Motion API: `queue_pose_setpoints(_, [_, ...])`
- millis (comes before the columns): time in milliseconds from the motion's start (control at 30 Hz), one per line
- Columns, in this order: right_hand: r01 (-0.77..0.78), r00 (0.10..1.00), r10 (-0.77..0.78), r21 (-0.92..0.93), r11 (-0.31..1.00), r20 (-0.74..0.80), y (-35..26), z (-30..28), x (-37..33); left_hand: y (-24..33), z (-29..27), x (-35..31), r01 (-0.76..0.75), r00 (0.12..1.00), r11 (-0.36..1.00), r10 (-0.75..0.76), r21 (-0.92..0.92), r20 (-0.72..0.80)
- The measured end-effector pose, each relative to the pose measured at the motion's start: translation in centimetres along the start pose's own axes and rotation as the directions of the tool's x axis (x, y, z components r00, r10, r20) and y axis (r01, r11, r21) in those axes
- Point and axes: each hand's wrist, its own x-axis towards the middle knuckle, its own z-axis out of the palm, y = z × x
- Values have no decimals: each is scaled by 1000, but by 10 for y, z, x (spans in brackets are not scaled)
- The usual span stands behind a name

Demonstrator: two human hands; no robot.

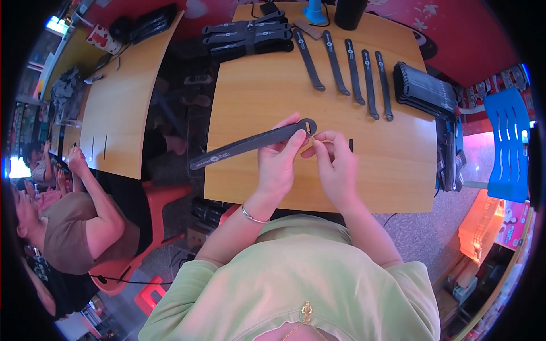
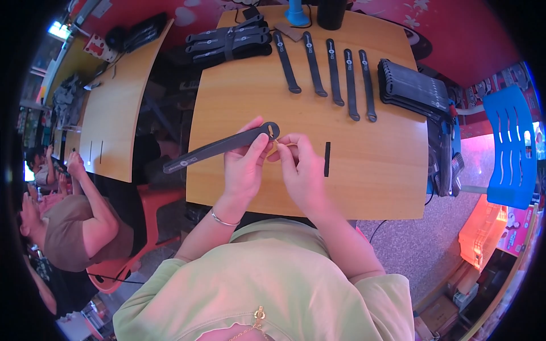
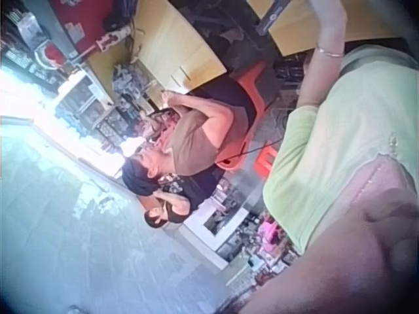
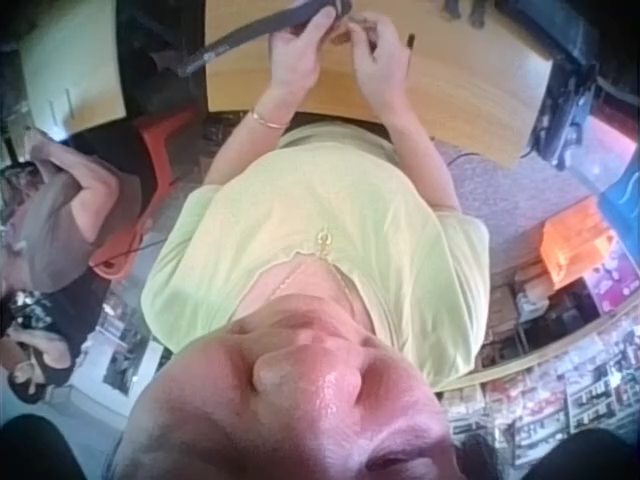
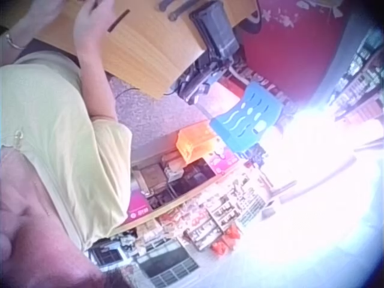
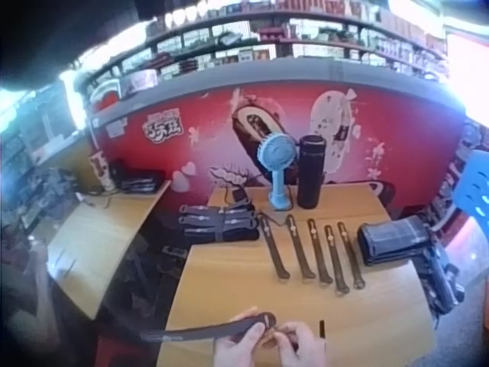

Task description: Assembling black storage straps by threading elastic loops and plastic components through them.

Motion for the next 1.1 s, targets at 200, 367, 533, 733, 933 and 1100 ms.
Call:
queue_pose_setpoints(200, [-139,990,144,332,933,8,-1,6,2,-4,6,-4,9,999,999,-11,-40,-41])
queue_pose_setpoints(367, [343,935,-354,-168,924,-36,11,-11,14,5,-7,3,76,996,996,-78,38,34])
queue_pose_setpoints(533, [565,821,-525,-443,696,223,-1,-28,20,28,-17,13,96,978,978,-127,184,165])
queue_pose_setpoints(733, [443,895,-420,-410,797,149,-3,-22,16,35,-22,26,208,918,926,-296,314,263])
queue_pose_setpoints(933, [5,1000,-5,21,1000,-10,-1,-3,8,3,1,9,2,987,984,-31,177,159])
queue_pose_setpoints(1100, [-139,987,143,-49,989,74,-4,-11,3,-17,-9,9,-138,981,943,90,302,169])
